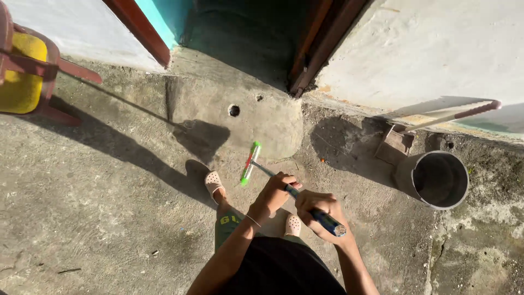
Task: Sweep the concrete floor of a house using a long-handled broom.
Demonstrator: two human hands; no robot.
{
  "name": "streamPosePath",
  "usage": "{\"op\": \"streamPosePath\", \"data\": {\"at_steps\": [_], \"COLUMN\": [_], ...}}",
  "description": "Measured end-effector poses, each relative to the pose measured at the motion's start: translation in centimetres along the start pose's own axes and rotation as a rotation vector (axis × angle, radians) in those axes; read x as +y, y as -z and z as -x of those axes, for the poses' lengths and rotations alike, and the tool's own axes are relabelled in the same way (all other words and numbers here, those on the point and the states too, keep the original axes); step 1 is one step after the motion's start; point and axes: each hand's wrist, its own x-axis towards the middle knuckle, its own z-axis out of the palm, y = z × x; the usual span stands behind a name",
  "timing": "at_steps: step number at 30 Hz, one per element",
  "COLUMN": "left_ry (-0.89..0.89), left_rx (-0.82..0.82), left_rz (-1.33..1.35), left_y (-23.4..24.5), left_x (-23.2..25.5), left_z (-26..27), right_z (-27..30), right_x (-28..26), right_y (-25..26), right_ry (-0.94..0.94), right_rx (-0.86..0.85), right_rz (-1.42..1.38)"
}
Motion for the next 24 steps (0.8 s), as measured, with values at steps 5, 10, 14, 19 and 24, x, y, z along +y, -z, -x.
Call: {"op": "streamPosePath", "data": {"at_steps": [5, 10, 14, 19, 24], "left_ry": [0.112, 0.172, 0.112, 0.086, 0.053], "left_rx": [0.090, 0.031, 0.083, 0.059, -0.104], "left_rz": [0.079, 0.136, -0.026, 0.089, 0.137], "left_y": [14.3, 24.5, 27.8, 32.1, 35.8], "left_x": [-5.6, -12.2, -15.6, -17.1, -20.2], "left_z": [0.5, 0.8, -3.7, -13.6, -29.0], "right_z": [-10.1, -18.6, -23.8, -32.6, -47.5], "right_x": [5.8, 5.0, 6.1, 7.8, 7.8], "right_y": [-11.2, -18.4, -19.1, -16.6, -10.0], "right_ry": [0.082, 0.080, 0.053, 0.043, 0.084], "right_rx": [0.066, 0.219, 0.288, 0.293, 0.193], "right_rz": [0.156, 0.175, -0.019, -0.023, -0.114]}}
